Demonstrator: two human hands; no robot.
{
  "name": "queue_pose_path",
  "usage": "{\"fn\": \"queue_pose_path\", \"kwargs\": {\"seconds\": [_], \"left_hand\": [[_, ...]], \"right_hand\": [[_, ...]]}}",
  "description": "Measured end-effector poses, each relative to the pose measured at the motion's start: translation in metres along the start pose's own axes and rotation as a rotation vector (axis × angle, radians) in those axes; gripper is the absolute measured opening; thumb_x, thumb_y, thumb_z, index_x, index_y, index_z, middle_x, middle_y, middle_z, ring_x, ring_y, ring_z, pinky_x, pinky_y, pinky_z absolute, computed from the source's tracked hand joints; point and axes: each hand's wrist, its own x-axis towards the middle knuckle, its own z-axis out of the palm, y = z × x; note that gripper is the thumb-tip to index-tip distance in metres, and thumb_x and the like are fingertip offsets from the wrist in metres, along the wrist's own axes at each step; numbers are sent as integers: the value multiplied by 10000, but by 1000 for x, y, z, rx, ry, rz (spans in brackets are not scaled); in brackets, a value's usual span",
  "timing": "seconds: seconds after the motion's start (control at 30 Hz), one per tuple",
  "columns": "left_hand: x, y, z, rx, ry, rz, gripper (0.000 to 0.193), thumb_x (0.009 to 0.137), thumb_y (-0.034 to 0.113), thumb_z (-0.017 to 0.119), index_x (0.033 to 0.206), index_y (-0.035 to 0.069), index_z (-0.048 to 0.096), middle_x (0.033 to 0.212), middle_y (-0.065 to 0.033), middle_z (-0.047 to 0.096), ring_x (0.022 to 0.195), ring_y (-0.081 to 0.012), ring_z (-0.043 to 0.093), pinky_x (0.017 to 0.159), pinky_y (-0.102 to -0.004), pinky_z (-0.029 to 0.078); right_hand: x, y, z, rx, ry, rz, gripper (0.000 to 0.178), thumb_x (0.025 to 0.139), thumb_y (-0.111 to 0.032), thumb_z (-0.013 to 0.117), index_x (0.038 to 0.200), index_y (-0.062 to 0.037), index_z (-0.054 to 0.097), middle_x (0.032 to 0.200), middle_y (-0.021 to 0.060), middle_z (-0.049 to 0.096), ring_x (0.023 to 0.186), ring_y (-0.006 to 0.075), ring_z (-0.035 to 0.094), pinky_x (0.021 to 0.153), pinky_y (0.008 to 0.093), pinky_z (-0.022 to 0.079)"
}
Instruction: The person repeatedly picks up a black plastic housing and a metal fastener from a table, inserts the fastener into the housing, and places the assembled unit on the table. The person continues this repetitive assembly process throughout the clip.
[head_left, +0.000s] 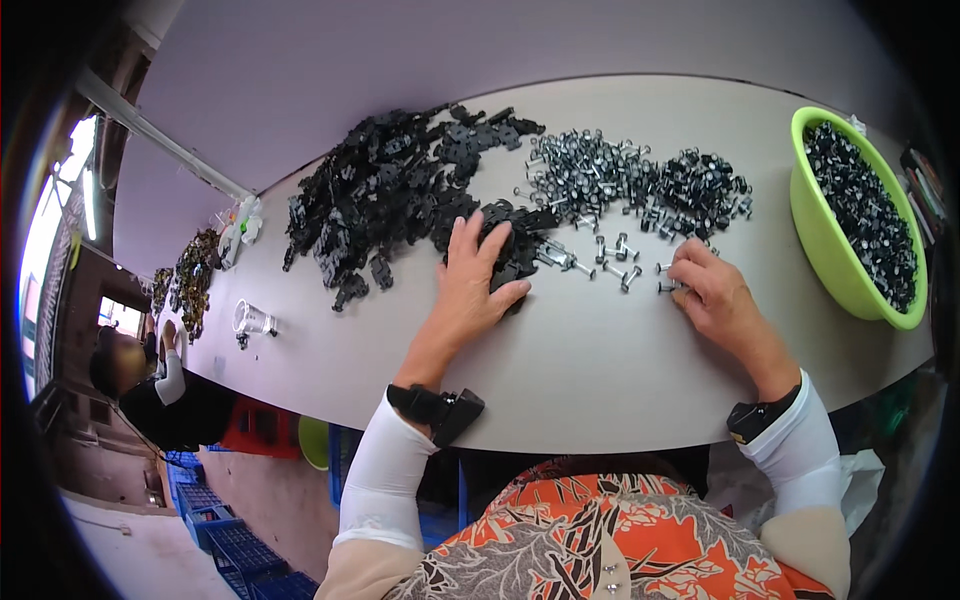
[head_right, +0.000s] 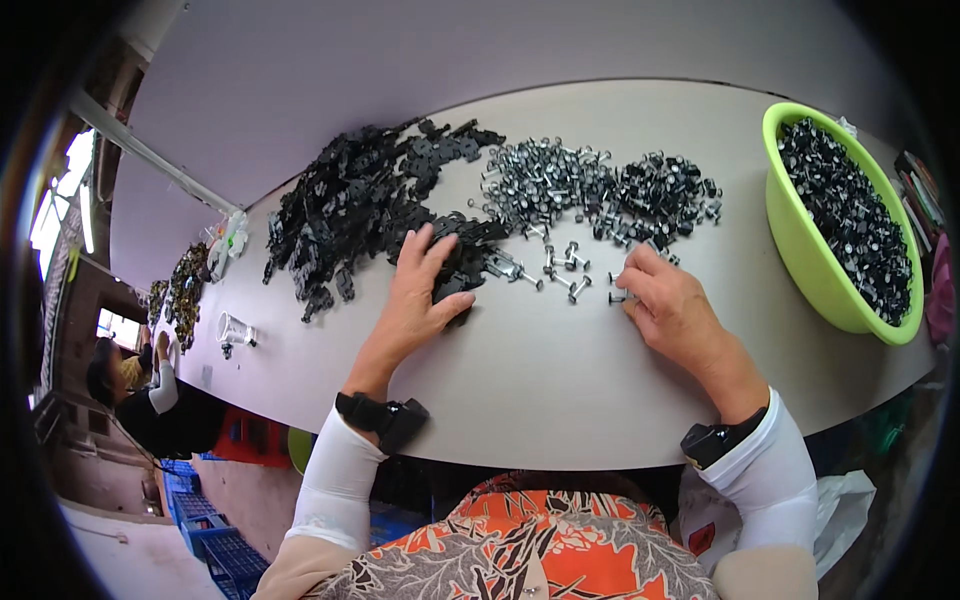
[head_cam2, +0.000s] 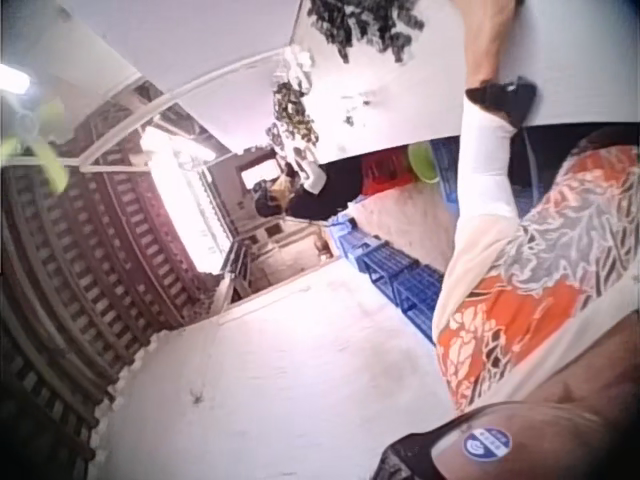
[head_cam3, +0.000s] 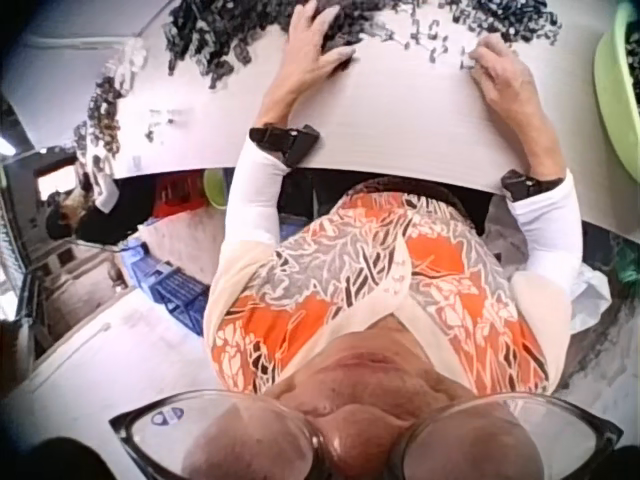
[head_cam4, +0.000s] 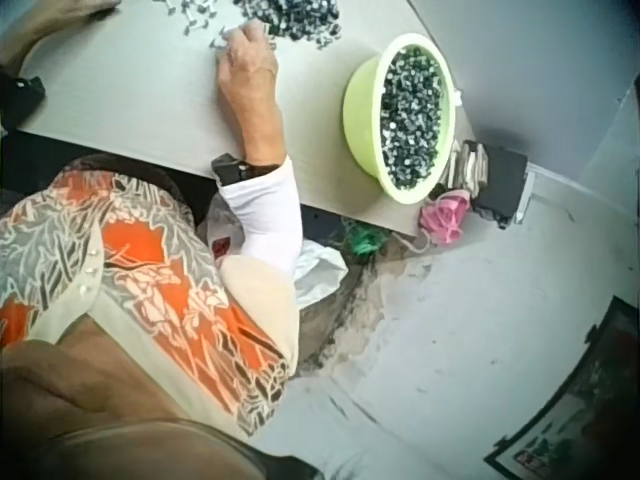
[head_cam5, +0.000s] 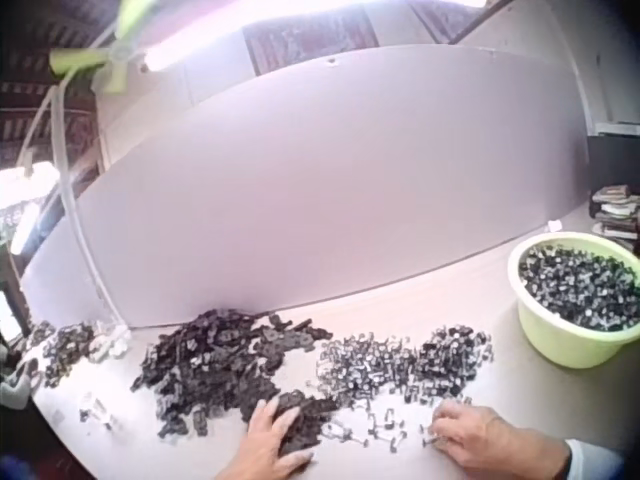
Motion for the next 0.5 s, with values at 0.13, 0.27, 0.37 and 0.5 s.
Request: {"fn": "queue_pose_path", "kwargs": {"seconds": [0.13,0.27,0.37,0.5], "left_hand": [[-20,14,1,-280,107,77,775,649,69,749,1351,92,420,1497,-201,203,1384,-347,227,1112,-380,231],[-34,20,-3,-115,202,59,487,600,45,772,1027,39,538,1459,-208,294,1346,-372,306,1080,-401,282],[-43,18,-2,-77,176,71,379,598,71,796,881,23,548,1386,-242,378,1334,-429,285,1083,-461,262],[-43,28,-5,-91,219,95,190,642,-20,714,788,24,599,1344,-160,485,1342,-372,328,1079,-431,280]], "right_hand": [[-4,-5,-6,86,-11,115,232,689,84,553,896,-21,559,852,100,512,656,283,548,587,354,449],[-4,-9,-9,139,-26,132,193,703,57,556,878,-24,559,837,102,514,656,282,548,583,364,446],[-7,10,-1,41,-30,0,167,704,37,576,856,-27,546,834,101,519,659,279,553,584,372,446],[-5,8,-2,78,-14,53,168,707,14,600,855,-31,536,836,97,525,659,280,556,594,387,447]]}}
